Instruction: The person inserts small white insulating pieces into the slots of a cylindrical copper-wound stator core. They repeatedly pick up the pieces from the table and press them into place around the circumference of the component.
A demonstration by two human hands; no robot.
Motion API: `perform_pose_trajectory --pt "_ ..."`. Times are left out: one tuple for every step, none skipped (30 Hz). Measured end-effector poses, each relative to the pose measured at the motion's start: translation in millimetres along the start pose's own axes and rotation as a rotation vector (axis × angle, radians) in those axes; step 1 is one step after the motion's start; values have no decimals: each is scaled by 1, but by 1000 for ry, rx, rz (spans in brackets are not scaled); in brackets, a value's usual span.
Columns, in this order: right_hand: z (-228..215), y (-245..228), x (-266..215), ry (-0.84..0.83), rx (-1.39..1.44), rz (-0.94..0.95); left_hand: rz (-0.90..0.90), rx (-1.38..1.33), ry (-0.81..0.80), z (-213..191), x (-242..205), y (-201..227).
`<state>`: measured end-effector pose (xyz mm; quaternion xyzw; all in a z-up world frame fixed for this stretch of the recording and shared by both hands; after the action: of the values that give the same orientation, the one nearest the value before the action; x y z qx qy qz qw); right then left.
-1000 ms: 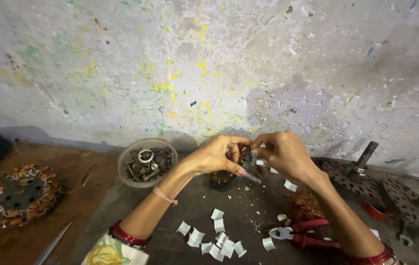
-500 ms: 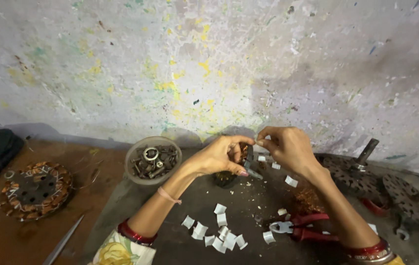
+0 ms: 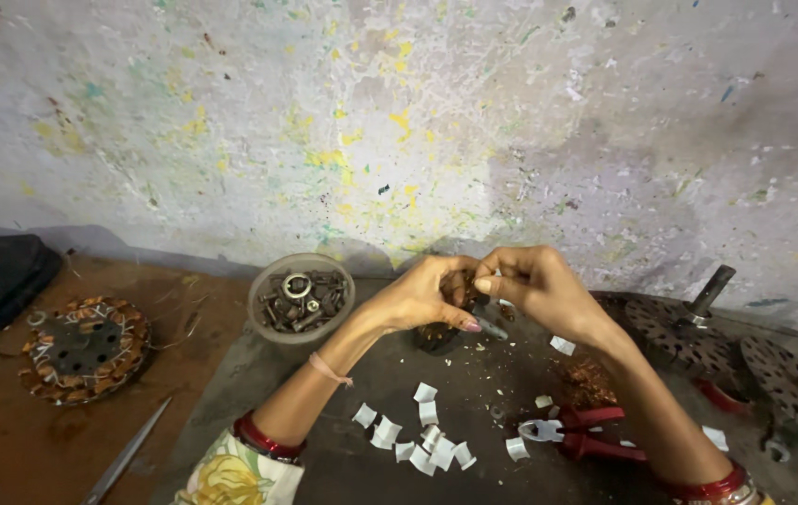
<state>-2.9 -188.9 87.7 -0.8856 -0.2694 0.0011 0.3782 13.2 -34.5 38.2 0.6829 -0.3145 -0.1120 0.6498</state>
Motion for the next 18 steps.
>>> perform_pose_trajectory --pt "1 0 0 -30 -9 19 -20 -12 9 0 -1 0" --pt "2 0 0 -60 -19 38 -41 -24 18 2 -1 -1" --pt "2 -1 -1 -63 -10 51 -60 -37 25 2 -2 -1" --pt "1 -3 -2 -67 -1 64 -55 -20 24 1 -4 0" --pt "0 -3 -2 -68 3 79 -47 -4 20 0 -4 1" --pt "0 -6 -1 -73 18 36 -38 11 16 1 -4 2" --pt "1 -9 0 -77 34 -7 -32 -19 15 1 -4 3" --pt "2 -10 1 -82 50 -51 -26 -49 15 1 -4 4" --pt "4 -5 2 -105 79 -21 -20 -78 15 1 -4 5" --pt "4 0 3 -128 109 9 -33 -70 3 1 -4 5" --pt "6 6 3 -157 137 41 -45 -68 -5 1 -5 5" --pt "7 9 4 -158 129 40 -57 -66 -13 1 -5 5" --pt "8 13 4 -163 121 41 -39 -63 -16 2 -5 5" --pt "9 16 4 -168 114 41 -21 -60 -18 2 -4 6" --pt "10 17 5 -170 141 30 -2 -53 -23 2 -3 7" --pt "11 17 6 -172 168 20 -16 -25 -15 1 -3 5" --pt "12 17 6 -174 192 9 -27 1 -7 0 -3 4" --pt "13 17 6 -165 190 21 -38 28 1 0 -3 2"
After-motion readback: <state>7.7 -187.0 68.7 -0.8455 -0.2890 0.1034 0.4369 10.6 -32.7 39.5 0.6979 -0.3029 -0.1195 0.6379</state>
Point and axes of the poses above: each hand's wrist, its own x-axis towards the middle knuckle, its own z-axis out of the palm, y = z × x, the point moved 6 cm from there along x, towards the middle knuckle, and after that the axes turned 15 degrees about -x, right-handed, at the moved point
